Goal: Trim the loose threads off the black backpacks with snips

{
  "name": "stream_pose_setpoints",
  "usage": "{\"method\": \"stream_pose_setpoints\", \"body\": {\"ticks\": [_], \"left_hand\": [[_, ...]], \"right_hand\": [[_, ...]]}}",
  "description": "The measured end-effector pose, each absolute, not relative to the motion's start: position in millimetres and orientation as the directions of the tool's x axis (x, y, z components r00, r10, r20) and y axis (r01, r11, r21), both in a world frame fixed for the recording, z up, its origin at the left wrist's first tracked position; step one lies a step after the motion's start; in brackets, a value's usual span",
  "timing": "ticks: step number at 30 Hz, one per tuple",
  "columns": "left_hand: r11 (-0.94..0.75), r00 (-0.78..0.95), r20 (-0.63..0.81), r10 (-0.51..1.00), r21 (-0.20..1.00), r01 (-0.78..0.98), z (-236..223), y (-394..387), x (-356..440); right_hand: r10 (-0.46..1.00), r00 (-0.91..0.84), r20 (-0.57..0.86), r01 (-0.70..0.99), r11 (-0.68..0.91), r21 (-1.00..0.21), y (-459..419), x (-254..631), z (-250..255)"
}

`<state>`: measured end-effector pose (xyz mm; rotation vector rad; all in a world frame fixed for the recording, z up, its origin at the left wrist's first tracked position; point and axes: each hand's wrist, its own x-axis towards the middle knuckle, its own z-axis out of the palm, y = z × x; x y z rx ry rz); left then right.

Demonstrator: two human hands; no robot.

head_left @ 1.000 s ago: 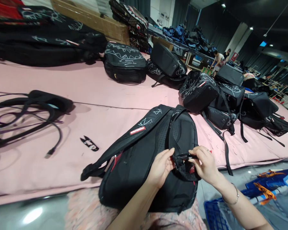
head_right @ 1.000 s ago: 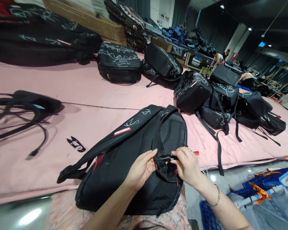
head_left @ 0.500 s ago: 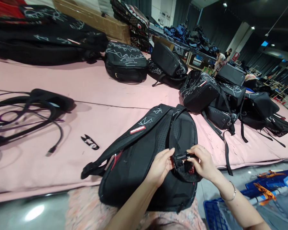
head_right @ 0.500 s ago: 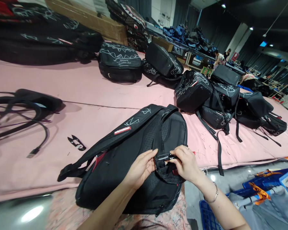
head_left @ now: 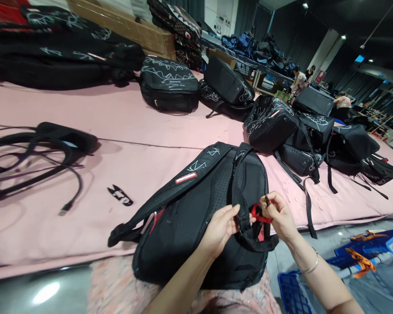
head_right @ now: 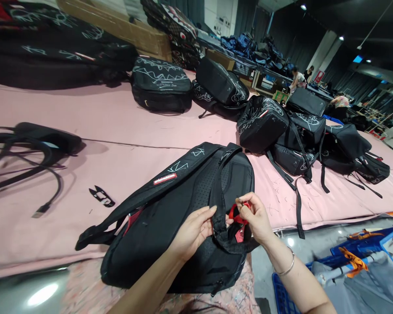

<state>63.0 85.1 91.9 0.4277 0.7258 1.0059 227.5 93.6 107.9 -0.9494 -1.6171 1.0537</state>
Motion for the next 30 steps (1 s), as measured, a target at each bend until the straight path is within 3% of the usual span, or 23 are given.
{"method": "stream_pose_setpoints", "body": {"ticks": [4,6,9,17,20,25,30], "left_hand": [[0.480,0.344,-0.335,0.877,0.629,-0.611,90.1,86.2,61.8],[0.479,0.344,-0.332,0.878,0.619,-0.622,90.1,86.7,62.2],[0.462,0.328,-0.326,0.887,0.613,-0.640,90.3,86.6,63.4],[0.464,0.319,-0.338,0.886,0.617,-0.636,89.4,84.7,63.3],[0.457,0.312,-0.335,0.889,0.615,-0.643,89.5,84.8,62.4],[0.463,0.318,-0.338,0.886,0.608,-0.644,89.2,86.0,61.1],[0.458,0.298,-0.351,0.888,0.602,-0.654,91.7,85.9,62.2]], "right_hand": [[0.869,-0.350,0.349,0.419,0.479,-0.772,92.8,239.4,115.1],[0.824,-0.430,0.369,0.498,0.558,-0.664,92.3,245.6,117.0],[0.769,-0.513,0.381,0.527,0.633,-0.568,91.8,249.8,117.8],[0.710,-0.560,0.426,0.551,0.704,-0.448,91.1,236.7,123.0],[0.712,-0.549,0.439,0.556,0.702,-0.444,91.0,236.5,121.1],[0.772,-0.457,0.441,0.517,0.635,-0.574,92.6,244.0,116.7],[0.751,-0.528,0.396,0.511,0.653,-0.558,94.9,248.3,119.7]]}}
